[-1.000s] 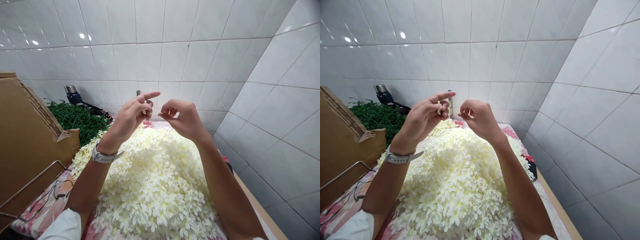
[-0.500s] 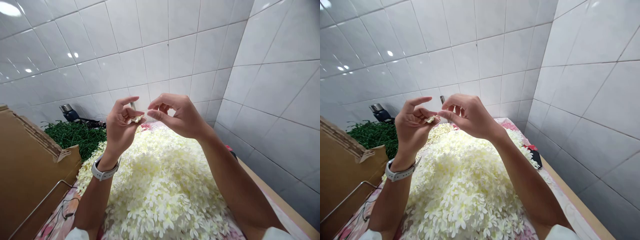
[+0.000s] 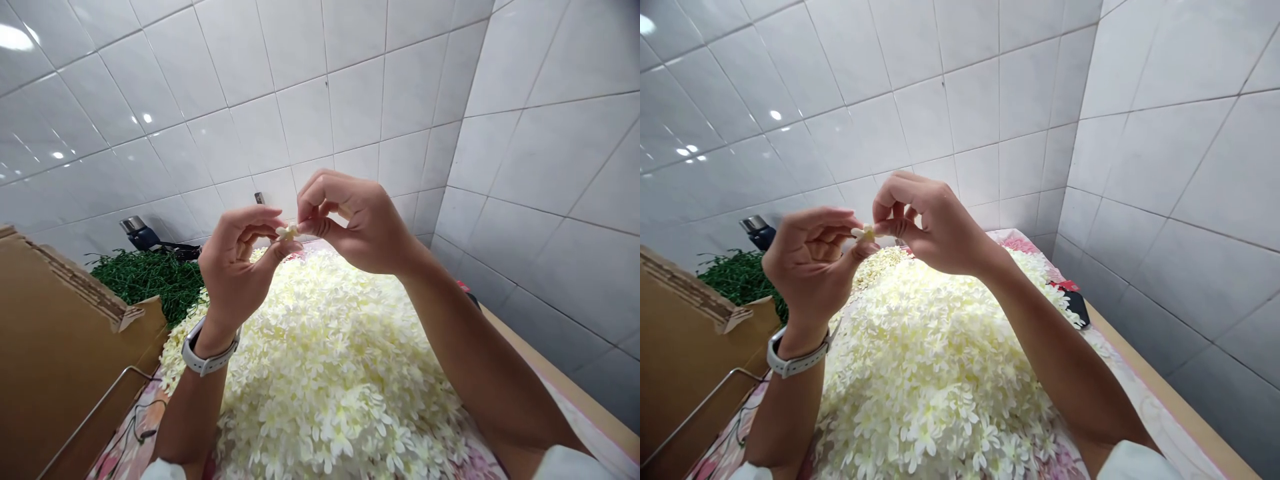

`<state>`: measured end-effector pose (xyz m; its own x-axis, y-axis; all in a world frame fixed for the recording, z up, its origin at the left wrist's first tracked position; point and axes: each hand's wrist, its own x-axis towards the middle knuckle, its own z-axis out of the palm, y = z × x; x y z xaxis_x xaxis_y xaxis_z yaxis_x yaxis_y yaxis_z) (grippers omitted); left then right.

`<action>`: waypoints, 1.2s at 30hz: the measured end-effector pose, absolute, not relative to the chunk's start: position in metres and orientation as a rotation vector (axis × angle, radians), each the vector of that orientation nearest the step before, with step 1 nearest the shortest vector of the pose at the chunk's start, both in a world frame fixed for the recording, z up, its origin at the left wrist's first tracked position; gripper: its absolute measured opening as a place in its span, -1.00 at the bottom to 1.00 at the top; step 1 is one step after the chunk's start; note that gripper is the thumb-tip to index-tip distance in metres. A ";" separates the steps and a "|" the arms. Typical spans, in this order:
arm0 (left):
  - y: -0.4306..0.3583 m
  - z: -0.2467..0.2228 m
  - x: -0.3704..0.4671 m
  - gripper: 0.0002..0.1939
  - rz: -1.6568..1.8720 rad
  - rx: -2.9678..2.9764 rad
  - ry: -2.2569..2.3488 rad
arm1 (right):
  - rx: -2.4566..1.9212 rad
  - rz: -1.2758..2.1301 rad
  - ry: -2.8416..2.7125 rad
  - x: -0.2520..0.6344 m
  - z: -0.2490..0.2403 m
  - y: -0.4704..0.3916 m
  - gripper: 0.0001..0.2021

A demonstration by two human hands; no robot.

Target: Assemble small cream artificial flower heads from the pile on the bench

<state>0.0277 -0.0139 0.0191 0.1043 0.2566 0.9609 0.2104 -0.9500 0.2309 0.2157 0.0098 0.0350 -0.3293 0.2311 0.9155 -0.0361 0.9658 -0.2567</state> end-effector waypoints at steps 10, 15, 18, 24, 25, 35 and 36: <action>-0.015 0.014 0.036 -0.69 2.210 2.120 0.449 | -0.047 0.885 -1.683 0.192 0.024 0.012 -0.85; -0.010 0.015 0.035 -0.65 2.173 2.090 0.379 | -0.051 1.161 -1.606 0.187 0.020 0.018 -0.78; -0.005 0.017 0.032 -0.71 2.119 2.047 0.275 | 0.018 1.223 -1.578 0.188 0.020 0.019 -0.79; 0.004 0.020 0.023 -0.65 1.899 1.844 0.225 | 0.112 1.171 -1.600 0.186 0.021 0.018 -0.82; 0.005 0.019 0.024 -0.66 1.896 1.820 0.240 | 0.097 1.121 -1.595 0.185 0.020 0.018 -0.80; 0.009 0.009 0.031 -0.88 2.043 1.903 0.365 | 0.031 0.718 -1.443 0.174 0.014 0.023 -0.81; 0.010 0.009 0.029 -0.86 2.039 1.935 0.352 | 0.029 0.693 -1.451 0.174 0.013 0.022 -0.82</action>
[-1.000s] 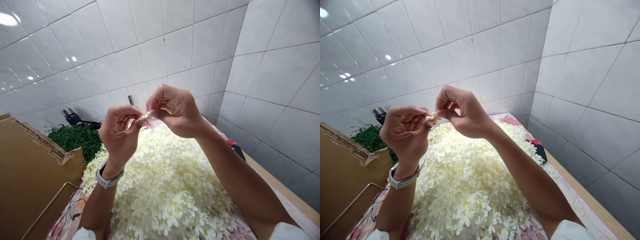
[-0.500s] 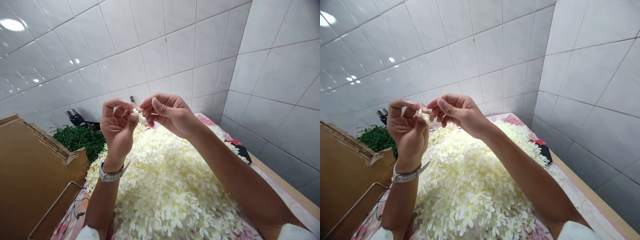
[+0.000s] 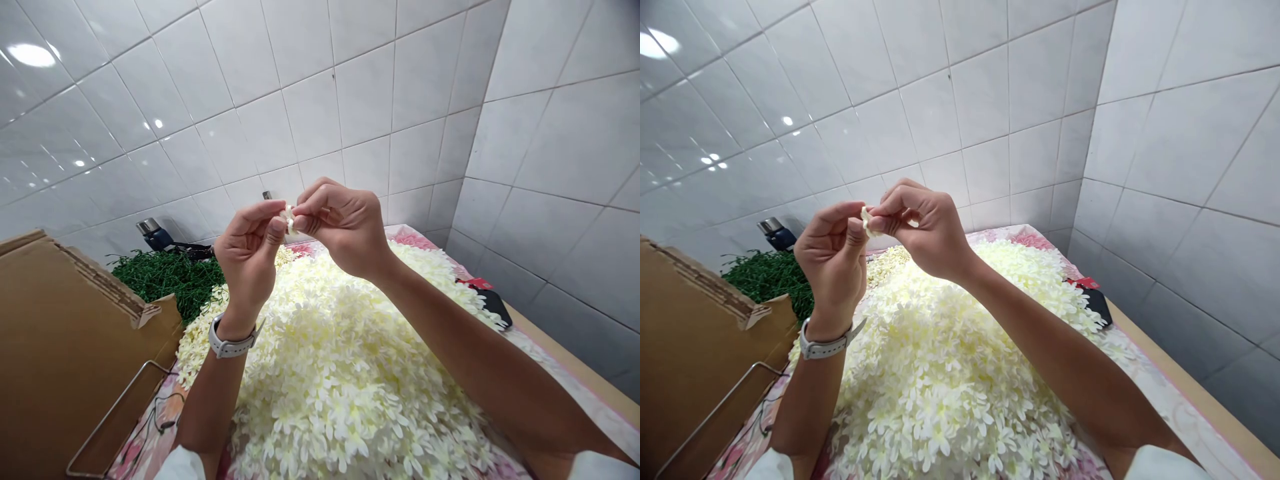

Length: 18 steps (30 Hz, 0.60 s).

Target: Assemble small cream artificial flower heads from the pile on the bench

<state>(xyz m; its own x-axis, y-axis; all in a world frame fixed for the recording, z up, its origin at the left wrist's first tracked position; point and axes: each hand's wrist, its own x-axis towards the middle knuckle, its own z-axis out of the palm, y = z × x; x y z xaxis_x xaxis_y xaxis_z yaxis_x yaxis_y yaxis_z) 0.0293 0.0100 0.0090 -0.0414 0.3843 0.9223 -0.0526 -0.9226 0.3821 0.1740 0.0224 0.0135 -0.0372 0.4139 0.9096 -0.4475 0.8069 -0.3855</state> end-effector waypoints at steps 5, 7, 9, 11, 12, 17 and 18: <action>0.016 0.009 0.025 -0.78 1.992 2.063 0.222 | 0.028 0.541 -1.516 0.176 0.013 0.019 -0.86; 0.015 0.010 0.025 -0.72 1.979 2.088 0.174 | 0.004 0.440 -1.544 0.176 0.013 0.017 -0.84; 0.013 0.011 0.027 -0.71 1.997 2.110 0.162 | -0.016 0.334 -1.576 0.176 0.014 0.016 -0.80; 0.011 0.011 0.029 -0.75 2.034 2.124 0.163 | -0.011 0.254 -1.602 0.176 0.014 0.016 -0.79; 0.010 0.012 0.030 -0.77 2.053 2.130 0.155 | -0.002 0.230 -1.612 0.175 0.013 0.017 -0.78; 0.008 0.011 0.035 -0.80 2.149 2.175 0.109 | -0.013 0.144 -1.628 0.174 0.012 0.015 -0.75; 0.007 0.011 0.036 -0.80 2.169 2.190 0.108 | -0.034 0.126 -1.624 0.174 0.012 0.014 -0.74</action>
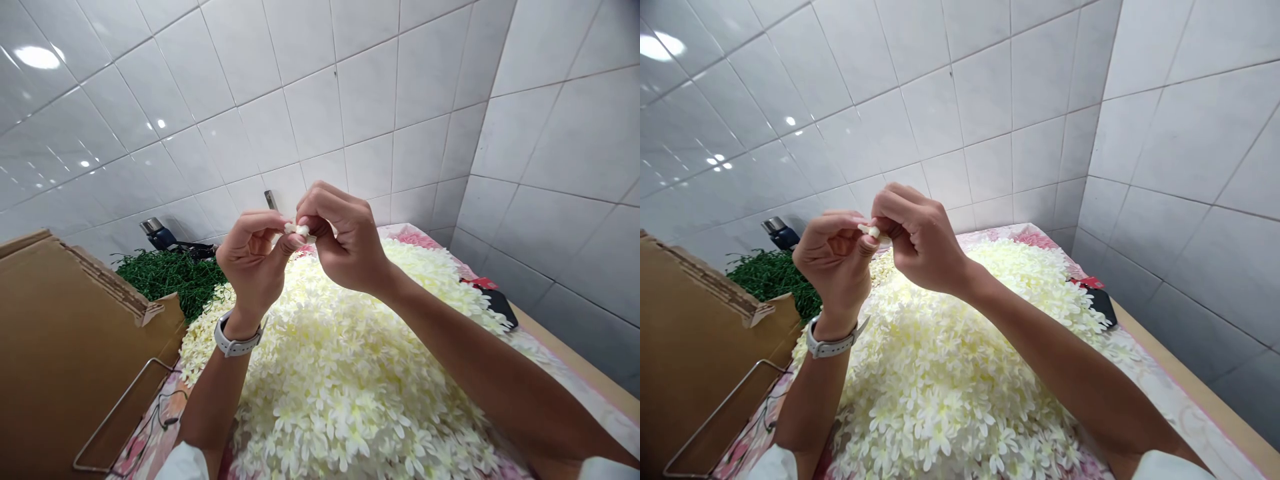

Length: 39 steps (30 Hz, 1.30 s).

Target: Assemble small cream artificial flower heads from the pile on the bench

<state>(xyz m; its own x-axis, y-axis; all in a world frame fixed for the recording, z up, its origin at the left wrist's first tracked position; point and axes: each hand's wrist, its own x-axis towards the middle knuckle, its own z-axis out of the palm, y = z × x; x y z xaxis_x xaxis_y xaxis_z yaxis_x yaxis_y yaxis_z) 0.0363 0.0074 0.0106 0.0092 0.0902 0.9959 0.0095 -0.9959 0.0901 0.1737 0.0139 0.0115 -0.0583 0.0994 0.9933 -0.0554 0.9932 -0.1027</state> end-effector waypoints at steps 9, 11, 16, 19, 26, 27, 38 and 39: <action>0.003 0.007 0.041 -0.76 2.263 2.154 0.192 | -0.141 -0.048 -1.656 0.178 0.015 0.005 -0.76; 0.005 0.007 0.040 -0.68 2.262 2.156 0.190 | -0.143 -0.140 -1.647 0.178 0.015 0.008 -0.76; 0.005 0.007 0.041 -0.75 2.257 2.191 0.136 | -0.143 -0.230 -1.644 0.176 0.015 0.013 -0.76; 0.002 0.009 0.042 -0.82 2.309 2.192 0.098 | -0.140 -0.167 -1.648 0.174 0.015 0.012 -0.75; 0.000 0.013 0.040 -0.81 2.362 2.124 -0.011 | -0.212 0.250 -1.568 0.176 0.018 0.006 -0.72; 0.000 0.013 0.040 -0.82 2.336 2.127 -0.014 | -0.209 0.351 -1.554 0.177 0.019 0.006 -0.71; -0.008 0.010 0.038 -0.84 2.146 2.261 0.251 | -0.070 0.984 -1.514 0.180 0.022 0.012 -0.66; -0.008 0.010 0.038 -0.83 2.143 2.258 0.245 | -0.066 0.986 -1.508 0.179 0.021 0.012 -0.68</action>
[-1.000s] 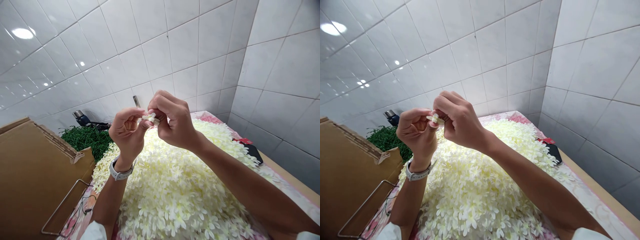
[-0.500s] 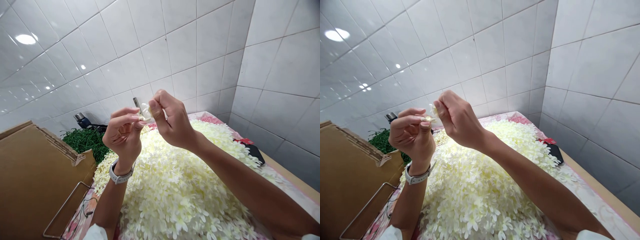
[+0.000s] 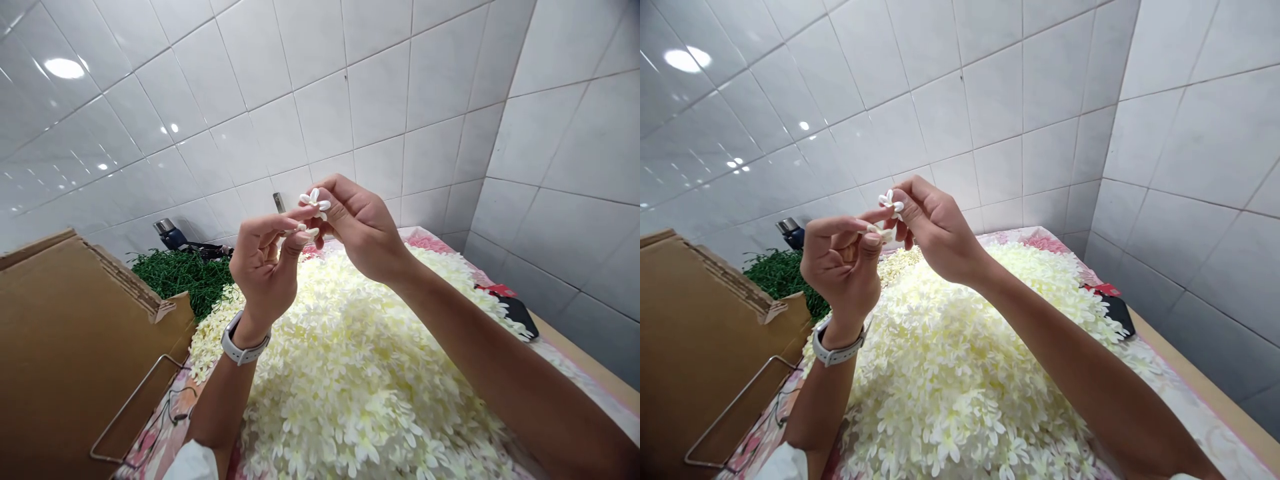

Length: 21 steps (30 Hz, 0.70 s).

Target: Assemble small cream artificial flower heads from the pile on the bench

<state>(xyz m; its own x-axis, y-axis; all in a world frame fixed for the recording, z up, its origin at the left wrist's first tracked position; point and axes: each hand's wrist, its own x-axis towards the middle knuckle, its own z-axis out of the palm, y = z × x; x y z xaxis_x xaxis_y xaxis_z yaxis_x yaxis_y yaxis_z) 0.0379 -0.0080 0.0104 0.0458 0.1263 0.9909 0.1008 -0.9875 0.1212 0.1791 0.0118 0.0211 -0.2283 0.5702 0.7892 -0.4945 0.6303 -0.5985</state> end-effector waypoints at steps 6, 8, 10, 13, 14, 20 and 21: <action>-0.004 0.011 0.037 -0.83 2.174 2.226 0.222 | -0.059 1.004 -1.521 0.177 0.019 0.010 -0.74; -0.003 0.012 0.037 -0.85 2.196 2.189 0.236 | -0.048 0.996 -1.510 0.177 0.019 0.010 -0.76; -0.003 0.013 0.037 -0.86 2.219 2.144 0.230 | -0.048 0.974 -1.470 0.176 0.019 0.011 -0.77; -0.003 0.015 0.037 -0.86 2.296 2.081 0.195 | -0.092 0.930 -1.409 0.177 0.019 0.015 -0.75; -0.004 0.016 0.036 -0.87 2.327 2.065 0.193 | -0.108 0.908 -1.388 0.177 0.019 0.017 -0.74; -0.003 0.019 0.033 -0.91 2.377 2.020 0.229 | -0.165 0.749 -1.352 0.185 0.020 0.023 -0.66; -0.003 0.020 0.032 -0.91 2.363 2.032 0.214 | -0.167 0.753 -1.372 0.186 0.020 0.024 -0.66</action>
